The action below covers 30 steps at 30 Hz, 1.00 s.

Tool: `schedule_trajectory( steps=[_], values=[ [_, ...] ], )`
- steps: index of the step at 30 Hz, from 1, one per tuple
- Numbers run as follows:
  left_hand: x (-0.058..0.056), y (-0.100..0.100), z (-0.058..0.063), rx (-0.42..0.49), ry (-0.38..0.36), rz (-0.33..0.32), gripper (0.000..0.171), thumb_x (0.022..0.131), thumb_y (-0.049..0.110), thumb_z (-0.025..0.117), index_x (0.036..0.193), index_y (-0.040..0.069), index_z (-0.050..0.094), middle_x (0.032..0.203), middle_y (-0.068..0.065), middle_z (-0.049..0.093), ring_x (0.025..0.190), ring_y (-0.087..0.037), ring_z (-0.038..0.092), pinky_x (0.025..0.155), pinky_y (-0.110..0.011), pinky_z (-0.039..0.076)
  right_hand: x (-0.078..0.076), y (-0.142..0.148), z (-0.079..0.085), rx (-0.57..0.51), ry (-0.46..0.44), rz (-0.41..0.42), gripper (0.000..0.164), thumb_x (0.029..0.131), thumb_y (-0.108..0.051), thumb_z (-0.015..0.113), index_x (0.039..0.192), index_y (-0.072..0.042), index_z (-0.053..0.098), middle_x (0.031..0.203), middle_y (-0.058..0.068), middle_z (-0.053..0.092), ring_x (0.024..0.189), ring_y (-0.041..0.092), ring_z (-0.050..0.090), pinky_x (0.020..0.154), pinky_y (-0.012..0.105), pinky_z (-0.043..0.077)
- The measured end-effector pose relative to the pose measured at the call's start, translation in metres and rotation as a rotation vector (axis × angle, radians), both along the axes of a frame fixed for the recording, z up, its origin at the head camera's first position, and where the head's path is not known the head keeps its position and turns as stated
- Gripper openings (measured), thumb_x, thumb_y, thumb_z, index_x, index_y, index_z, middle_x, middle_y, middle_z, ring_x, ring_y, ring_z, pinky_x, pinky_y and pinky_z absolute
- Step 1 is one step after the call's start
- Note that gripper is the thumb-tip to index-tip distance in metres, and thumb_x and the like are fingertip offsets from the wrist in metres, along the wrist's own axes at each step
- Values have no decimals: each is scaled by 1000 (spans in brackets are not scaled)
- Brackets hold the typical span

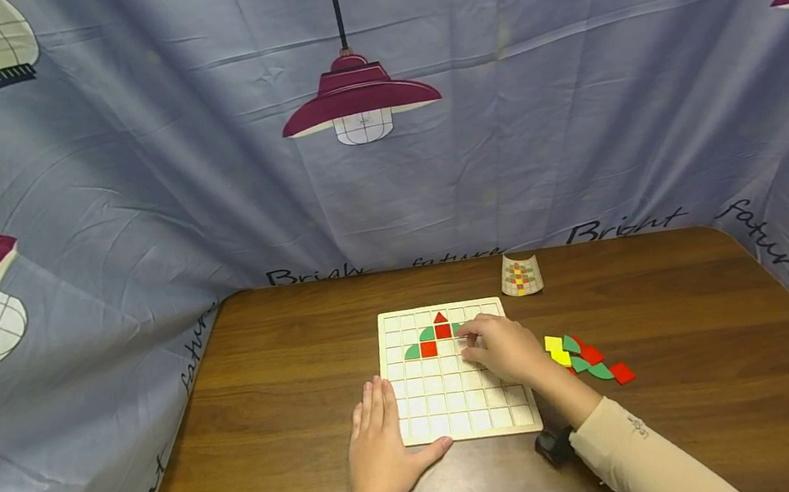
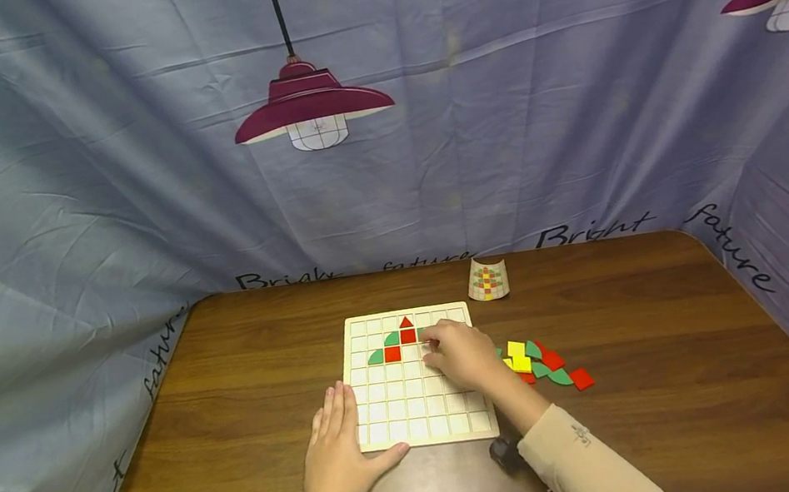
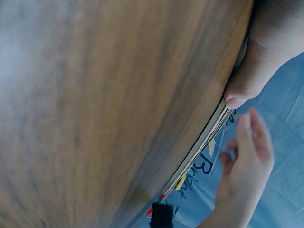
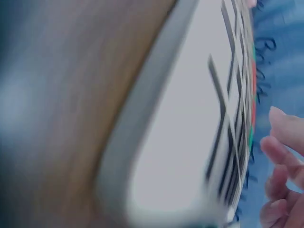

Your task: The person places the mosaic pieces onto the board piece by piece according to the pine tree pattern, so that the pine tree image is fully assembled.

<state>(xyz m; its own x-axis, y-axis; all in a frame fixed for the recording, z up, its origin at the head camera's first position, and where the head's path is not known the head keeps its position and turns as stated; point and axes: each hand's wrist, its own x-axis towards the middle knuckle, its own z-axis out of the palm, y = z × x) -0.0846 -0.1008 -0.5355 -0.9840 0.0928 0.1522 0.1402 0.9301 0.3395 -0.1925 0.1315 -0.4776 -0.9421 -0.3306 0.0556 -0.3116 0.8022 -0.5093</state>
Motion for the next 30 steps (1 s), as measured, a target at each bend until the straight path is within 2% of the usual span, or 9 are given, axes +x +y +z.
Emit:
schedule_trajectory(
  steps=[4,8,10,12,17,24,30],
  values=[
    [0,0,1,1,-7,2,125,71,91,50,156,2,26,164,-15,24,154,-29,20,124,-50,23,5,33,5,19,-29,-19,36,87,-23,76,121,-13,71,102,0,68,70,12,54,59,28,43],
    [1,-1,0,-2,2,7,126,71,91,50,156,2,27,164,-14,25,153,-29,21,124,-49,24,7,68,5,48,-48,-49,40,89,-24,75,126,-10,68,109,4,67,91,22,65,71,40,54],
    [1,-1,-1,-3,12,10,126,70,91,51,155,1,28,164,-14,25,153,-29,22,123,-49,24,6,83,4,63,-57,-65,42,89,-25,74,128,-10,66,113,5,66,103,27,65,79,46,55],
    [1,-1,-2,-5,17,14,126,70,91,51,155,1,29,164,-14,26,153,-29,23,123,-49,25,7,97,3,67,-76,-76,45,89,-26,74,130,-8,65,116,7,65,106,30,64,83,50,54],
    [1,-1,-1,-7,4,10,126,70,92,50,156,2,27,164,-13,25,154,-28,21,124,-48,24,9,120,-2,84,-107,-82,49,87,-28,76,128,-4,66,115,10,64,101,28,63,85,51,53],
    [0,0,0,-3,-8,6,126,70,91,50,156,3,26,164,-13,24,154,-28,20,124,-48,23,12,131,-8,26,-112,-79,32,86,-23,77,114,-8,73,109,7,65,93,22,60,81,42,53],
    [0,1,0,-3,-16,4,126,70,91,50,156,3,26,165,-13,23,154,-27,19,125,-47,22,8,132,-12,-34,-94,-72,26,83,-17,80,105,-9,68,104,6,63,93,22,58,82,40,51]
  ],
)
